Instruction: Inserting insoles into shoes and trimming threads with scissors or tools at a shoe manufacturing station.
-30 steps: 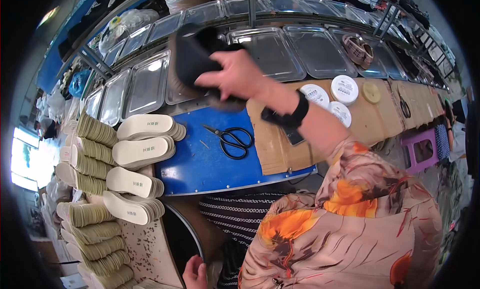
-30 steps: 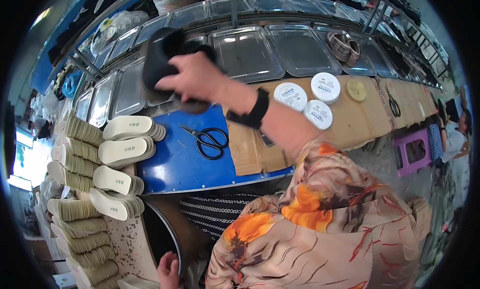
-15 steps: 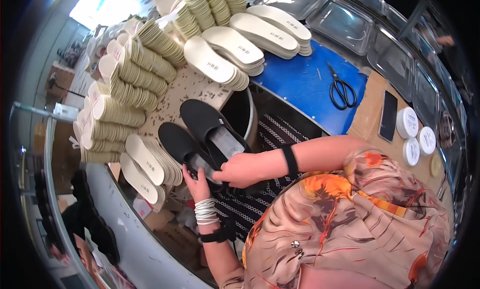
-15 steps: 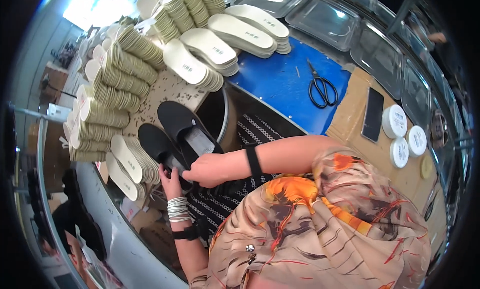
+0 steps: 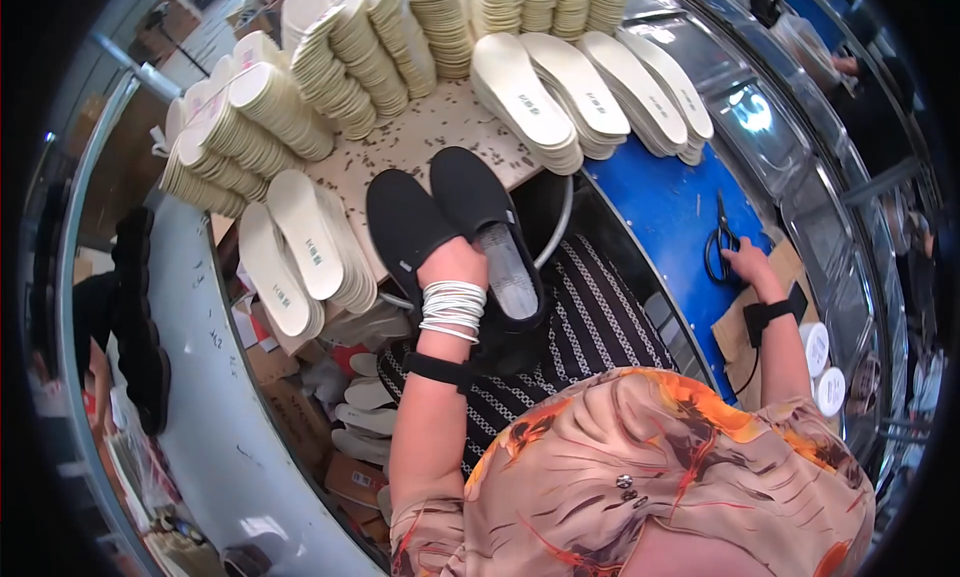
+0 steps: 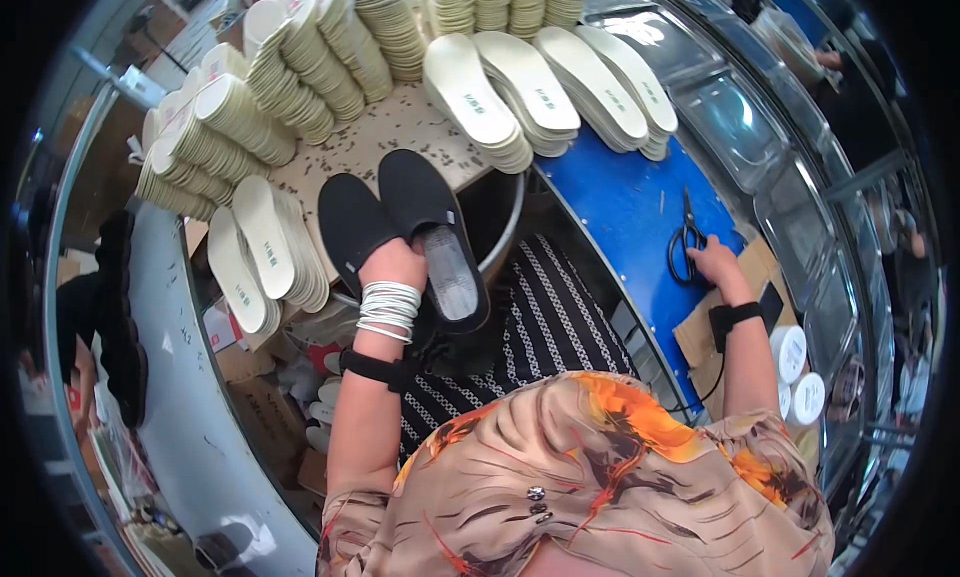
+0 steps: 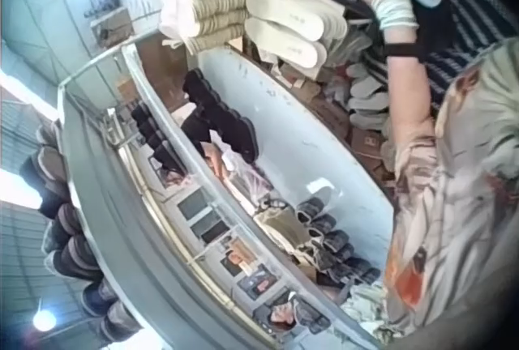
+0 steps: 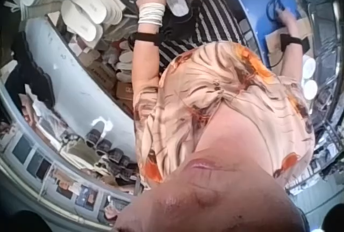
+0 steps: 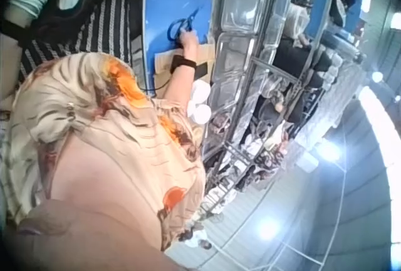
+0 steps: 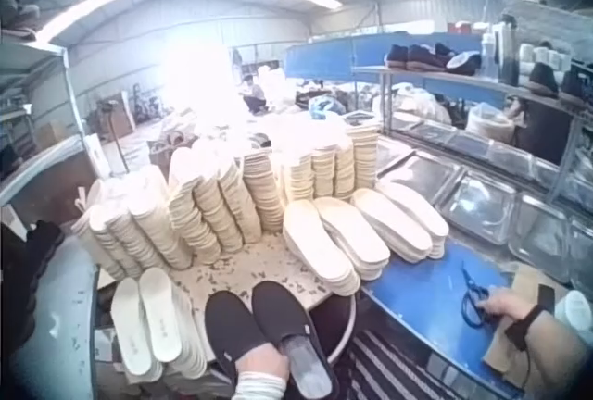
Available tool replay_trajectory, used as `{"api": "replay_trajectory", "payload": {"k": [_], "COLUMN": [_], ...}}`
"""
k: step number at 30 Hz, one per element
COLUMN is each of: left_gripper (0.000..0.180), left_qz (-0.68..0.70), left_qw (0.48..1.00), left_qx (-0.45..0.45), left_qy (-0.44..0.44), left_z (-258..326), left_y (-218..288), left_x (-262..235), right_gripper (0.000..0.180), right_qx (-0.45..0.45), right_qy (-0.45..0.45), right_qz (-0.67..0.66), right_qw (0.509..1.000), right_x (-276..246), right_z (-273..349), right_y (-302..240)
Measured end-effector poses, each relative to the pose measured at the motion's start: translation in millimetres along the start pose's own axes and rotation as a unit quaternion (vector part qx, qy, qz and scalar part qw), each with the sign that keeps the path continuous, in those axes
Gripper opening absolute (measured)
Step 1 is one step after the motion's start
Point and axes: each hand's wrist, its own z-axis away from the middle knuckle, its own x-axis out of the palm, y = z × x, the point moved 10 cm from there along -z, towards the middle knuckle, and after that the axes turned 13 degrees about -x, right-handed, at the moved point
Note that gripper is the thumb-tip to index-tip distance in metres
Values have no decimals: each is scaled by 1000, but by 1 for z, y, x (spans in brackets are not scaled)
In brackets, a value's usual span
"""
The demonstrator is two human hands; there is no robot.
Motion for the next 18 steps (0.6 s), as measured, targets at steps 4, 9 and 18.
{"api": "replay_trajectory", "payload": {"k": [4,9,18], "left_gripper": [26,24,18], "left_qz": [35,50,176], "left_qw": [999,999,978], "left_qx": [-13,-8,100], "left_qy": [1,-6,58], "left_z": [-3,-4,26], "left_y": [-12,-11,-41], "left_x": [6,5,-22], "right_gripper": [59,59,60], "right_qx": [6,15,46], "right_qy": [-4,80,48], "right_qz": [66,-61,-315], "right_qw": [998,995,947], "right_x": [-19,0,16], "right_z": [9,-14,-16], "right_y": [-27,-10,13]}}
